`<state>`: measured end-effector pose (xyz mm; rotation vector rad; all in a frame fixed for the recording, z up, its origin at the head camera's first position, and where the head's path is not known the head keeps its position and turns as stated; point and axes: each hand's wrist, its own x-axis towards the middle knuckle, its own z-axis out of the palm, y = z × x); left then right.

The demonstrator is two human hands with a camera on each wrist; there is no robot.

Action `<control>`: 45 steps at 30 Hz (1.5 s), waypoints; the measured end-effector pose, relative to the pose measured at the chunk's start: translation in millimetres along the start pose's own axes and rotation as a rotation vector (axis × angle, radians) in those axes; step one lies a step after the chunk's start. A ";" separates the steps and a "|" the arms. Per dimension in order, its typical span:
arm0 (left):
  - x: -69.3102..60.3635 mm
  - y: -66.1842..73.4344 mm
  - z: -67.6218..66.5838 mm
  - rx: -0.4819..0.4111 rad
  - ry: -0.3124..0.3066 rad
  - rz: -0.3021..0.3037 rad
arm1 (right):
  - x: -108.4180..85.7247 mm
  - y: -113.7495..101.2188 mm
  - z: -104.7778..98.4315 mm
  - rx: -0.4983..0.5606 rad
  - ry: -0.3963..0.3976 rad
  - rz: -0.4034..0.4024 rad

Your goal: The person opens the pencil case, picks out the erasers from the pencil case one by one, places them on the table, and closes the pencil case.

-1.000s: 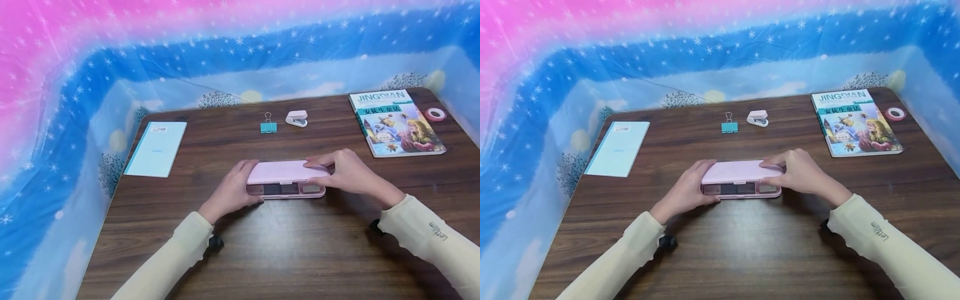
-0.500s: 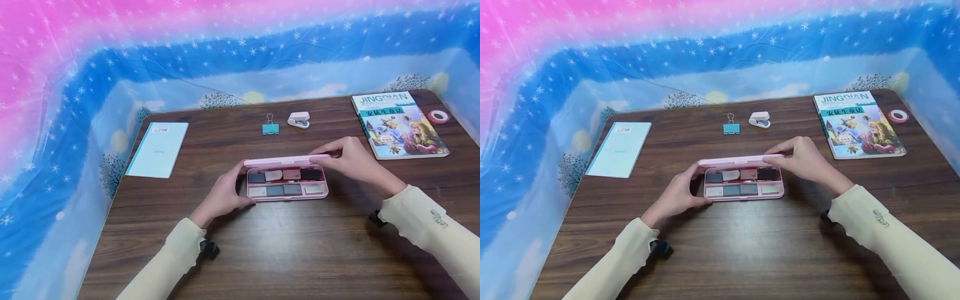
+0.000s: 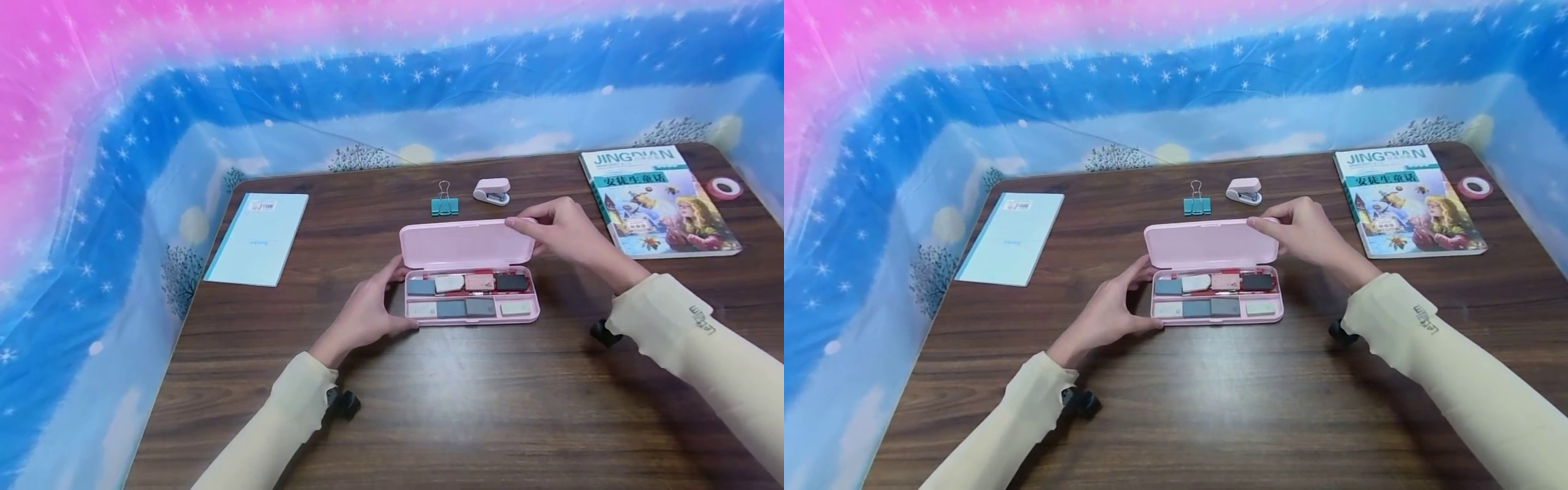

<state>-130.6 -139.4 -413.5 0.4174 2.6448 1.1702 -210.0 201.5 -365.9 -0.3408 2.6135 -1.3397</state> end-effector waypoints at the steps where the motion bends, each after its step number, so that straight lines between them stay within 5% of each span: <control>1: 0.7 0.5 0.2 0.003 -0.003 0.001 | 0.3 -0.3 -1.1 0.001 -0.001 0.004; 13: 7.6 5.7 0.2 0.023 -0.033 0.021 | -8.1 -1.1 -8.8 -0.105 0.069 0.029; 21: 5.3 8.8 -2.6 0.045 -0.040 -0.002 | -45.3 -9.8 -0.3 -0.140 0.463 -0.109; 23: 4.9 8.3 -3.6 0.047 -0.034 -0.011 | -54.5 -7.6 7.1 -0.094 0.433 -0.076; 28: 3.0 5.2 -5.1 0.051 -0.023 -0.026 | -63.6 7.7 23.7 0.023 0.172 0.108; 32: 3.3 3.4 -4.0 0.043 -0.031 -0.025 | -64.0 18.9 28.0 0.047 0.090 0.141; 45: 3.5 3.1 -1.8 0.042 -0.041 -0.030 | -57.8 31.8 46.7 -0.118 0.106 0.043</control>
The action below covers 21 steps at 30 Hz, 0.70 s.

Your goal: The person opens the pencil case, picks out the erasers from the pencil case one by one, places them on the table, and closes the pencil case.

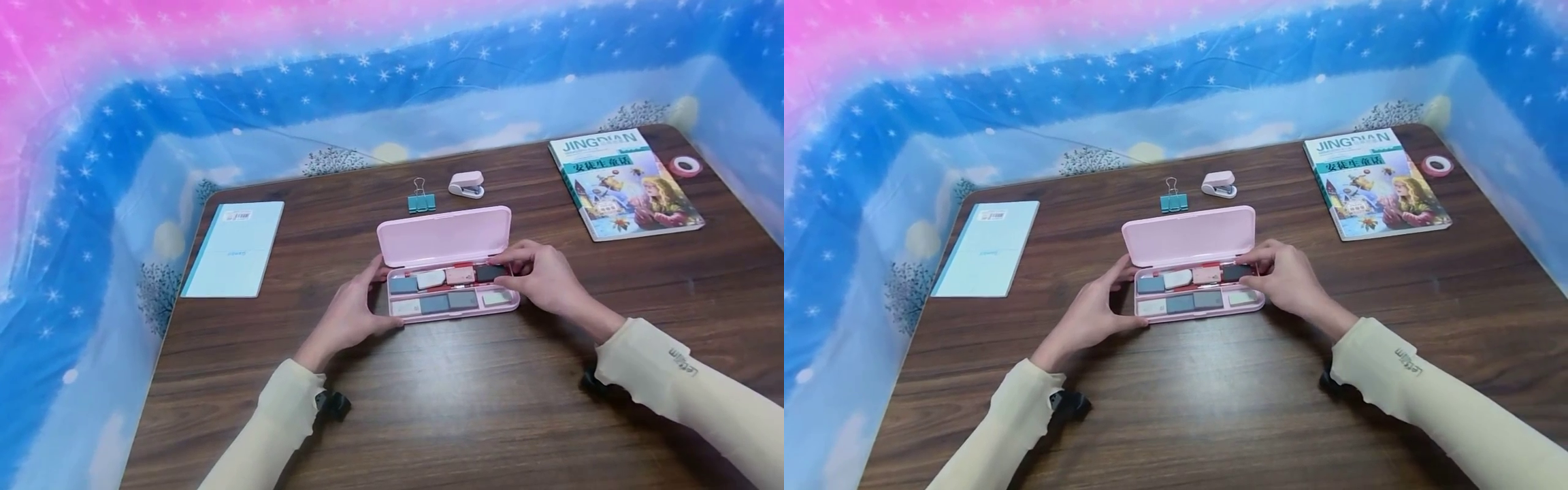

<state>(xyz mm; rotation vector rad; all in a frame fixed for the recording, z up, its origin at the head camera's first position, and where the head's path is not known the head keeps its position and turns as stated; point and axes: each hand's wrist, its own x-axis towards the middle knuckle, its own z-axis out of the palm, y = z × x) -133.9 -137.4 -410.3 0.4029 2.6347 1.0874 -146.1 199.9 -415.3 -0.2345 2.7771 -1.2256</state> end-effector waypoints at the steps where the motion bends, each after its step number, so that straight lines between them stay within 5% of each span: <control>1: 0.0 0.0 -0.3 -0.001 0.001 -0.001 | 0.1 -0.5 1.0 -0.014 0.007 -0.008; 11: -1.1 0.1 1.4 0.001 -0.005 -0.003 | -3.6 -0.1 -1.5 0.007 0.022 0.009; 21: -0.8 1.8 -0.4 -0.003 -0.001 -0.002 | -6.3 29.5 -58.2 0.160 0.053 0.174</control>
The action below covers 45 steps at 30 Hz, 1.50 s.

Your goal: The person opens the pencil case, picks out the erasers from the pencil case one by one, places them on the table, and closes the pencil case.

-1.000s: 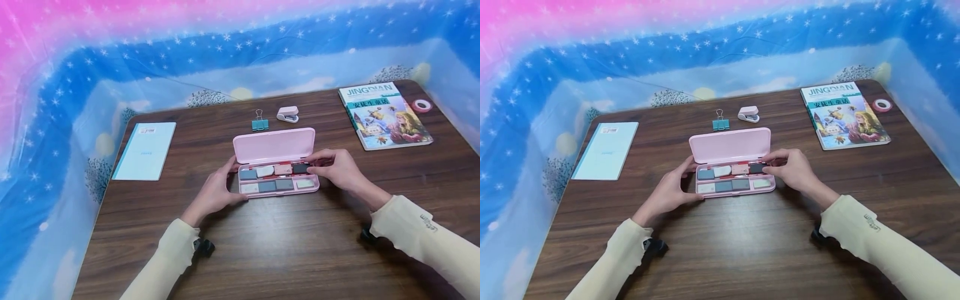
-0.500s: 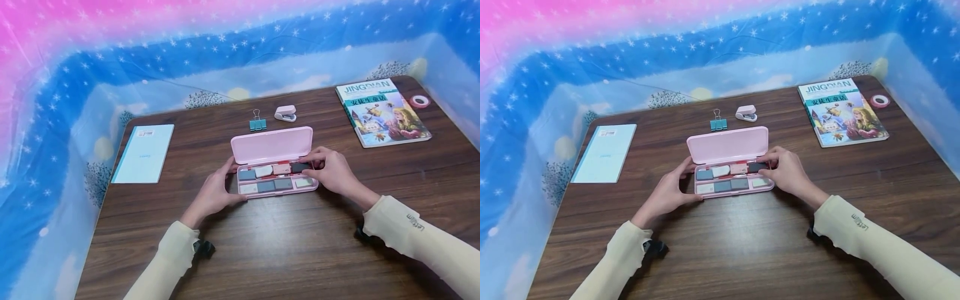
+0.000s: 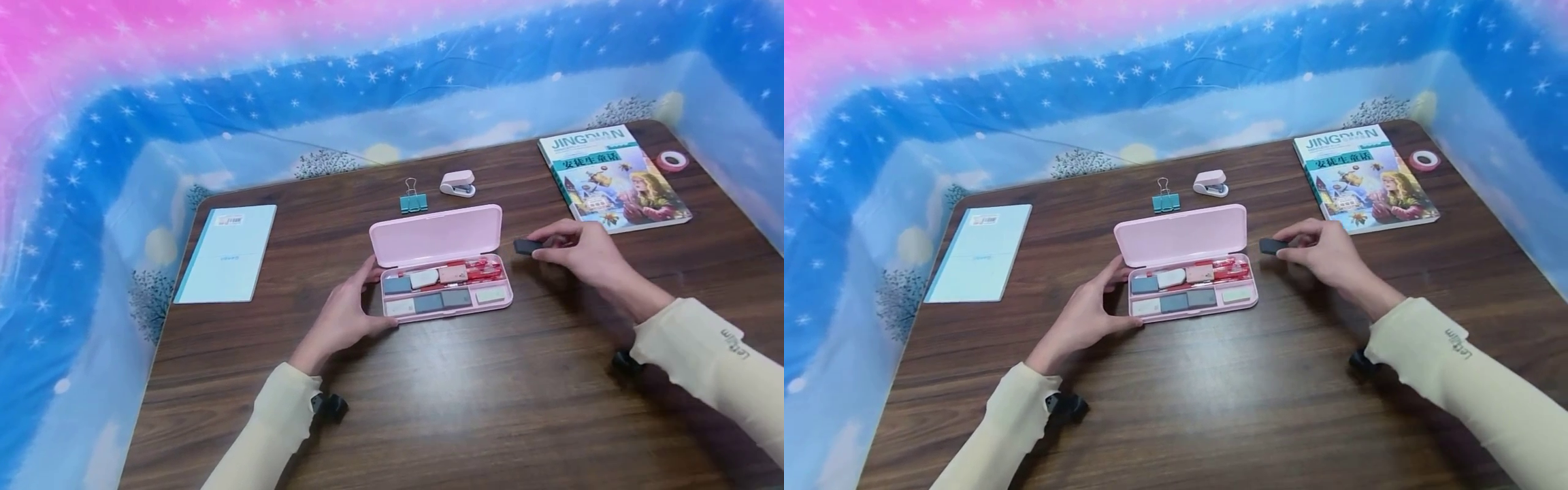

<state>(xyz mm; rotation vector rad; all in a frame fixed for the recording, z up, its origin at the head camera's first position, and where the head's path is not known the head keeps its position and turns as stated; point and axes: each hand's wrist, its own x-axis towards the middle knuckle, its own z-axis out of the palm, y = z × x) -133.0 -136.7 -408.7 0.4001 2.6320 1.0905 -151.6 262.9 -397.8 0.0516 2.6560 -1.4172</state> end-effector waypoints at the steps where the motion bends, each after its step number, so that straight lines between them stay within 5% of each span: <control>1: 0.0 0.2 -0.2 0.001 0.000 0.000 | 2.3 4.1 -5.3 0.004 -0.004 0.026; 7: -0.4 -1.5 1.3 -0.004 -0.005 -0.003 | 12.9 25.1 -19.8 -0.054 -0.045 0.077; 31: 0.2 -3.0 0.6 -0.029 0.001 0.029 | 4.4 33.7 -22.8 -0.269 -0.019 -0.053; 39: -1.7 -3.9 -0.3 -0.014 0.010 0.022 | -4.8 -7.4 -1.1 -0.243 0.067 -0.180; 45: -0.3 -4.3 1.5 -0.003 0.009 0.024 | -5.3 -42.7 47.3 -0.046 -0.059 -0.227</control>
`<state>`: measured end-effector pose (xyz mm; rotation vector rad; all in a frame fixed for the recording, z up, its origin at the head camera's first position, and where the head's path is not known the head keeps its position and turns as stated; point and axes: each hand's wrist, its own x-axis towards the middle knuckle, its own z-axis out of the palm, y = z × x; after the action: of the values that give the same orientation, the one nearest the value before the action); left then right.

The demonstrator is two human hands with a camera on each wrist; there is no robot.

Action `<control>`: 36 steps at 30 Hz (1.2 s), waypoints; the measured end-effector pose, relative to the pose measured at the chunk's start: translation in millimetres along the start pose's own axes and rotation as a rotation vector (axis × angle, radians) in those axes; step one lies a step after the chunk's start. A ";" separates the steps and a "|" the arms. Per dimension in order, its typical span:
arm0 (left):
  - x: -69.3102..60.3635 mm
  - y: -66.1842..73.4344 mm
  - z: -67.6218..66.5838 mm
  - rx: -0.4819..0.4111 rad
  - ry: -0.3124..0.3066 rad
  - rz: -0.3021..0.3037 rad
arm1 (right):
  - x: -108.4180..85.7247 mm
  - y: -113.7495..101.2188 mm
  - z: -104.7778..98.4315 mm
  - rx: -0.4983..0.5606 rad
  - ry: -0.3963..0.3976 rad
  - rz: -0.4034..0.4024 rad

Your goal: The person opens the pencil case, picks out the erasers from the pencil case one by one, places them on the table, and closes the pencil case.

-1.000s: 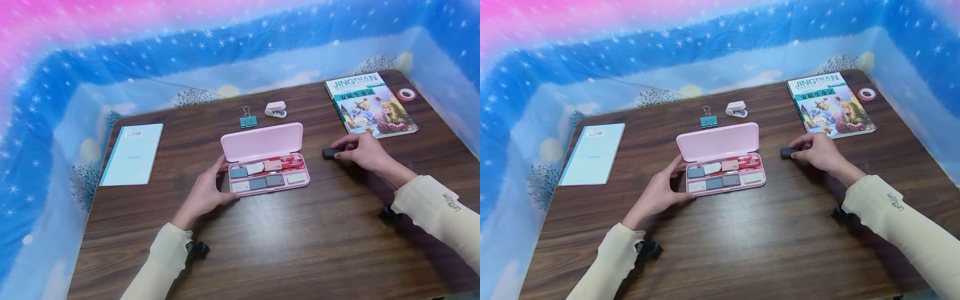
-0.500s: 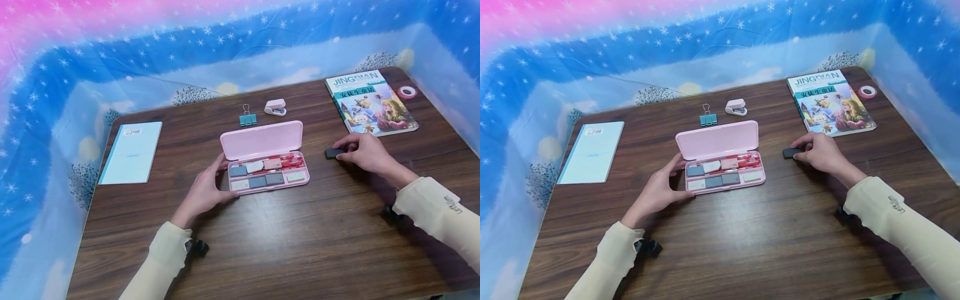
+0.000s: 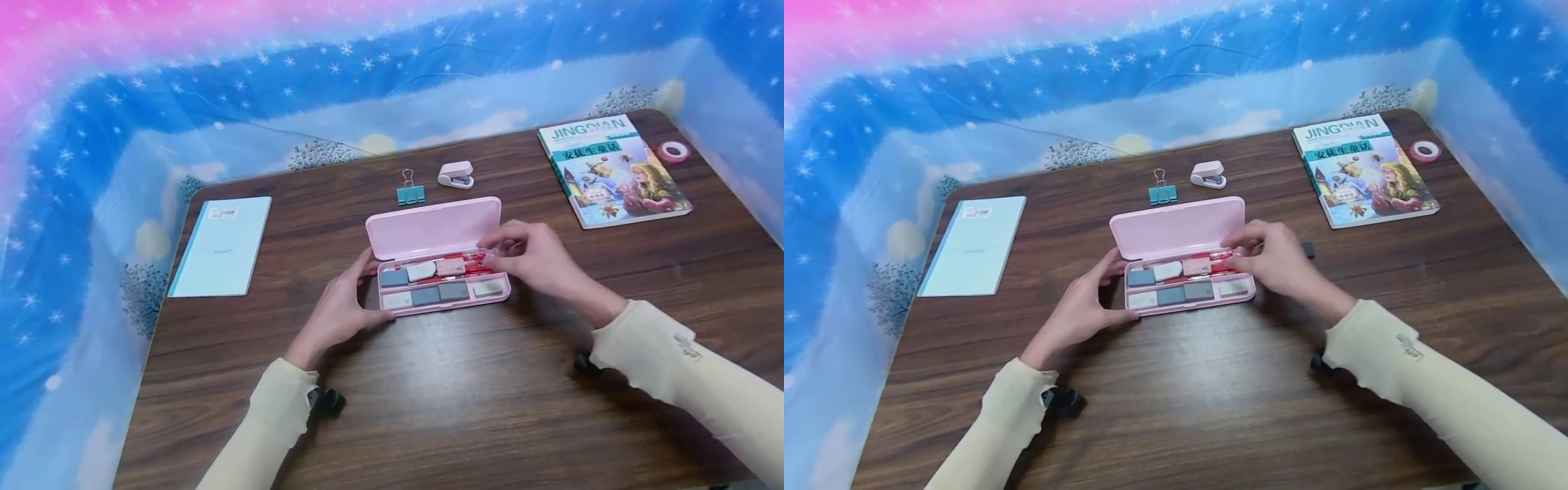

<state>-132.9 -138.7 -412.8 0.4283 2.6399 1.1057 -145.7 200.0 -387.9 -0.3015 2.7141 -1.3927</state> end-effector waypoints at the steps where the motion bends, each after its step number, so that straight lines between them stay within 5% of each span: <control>1: 0.2 0.0 0.0 0.001 0.000 0.001 | 2.8 -2.5 7.2 0.032 -0.017 0.014; 6: -0.2 1.2 -0.8 -0.008 -0.002 -0.004 | 13.7 -4.4 31.1 0.088 -0.045 0.056; 19: -0.3 2.2 -0.5 -0.004 -0.004 -0.017 | 14.0 -3.8 49.5 -0.111 -0.008 -0.019; 36: 0.3 0.8 1.0 0.022 0.009 -0.009 | 12.7 -12.5 49.6 -0.158 -0.014 -0.021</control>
<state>-132.7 -137.4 -412.9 0.4156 2.6613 1.0797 -148.6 150.7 -406.5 -0.3493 2.8226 -1.1782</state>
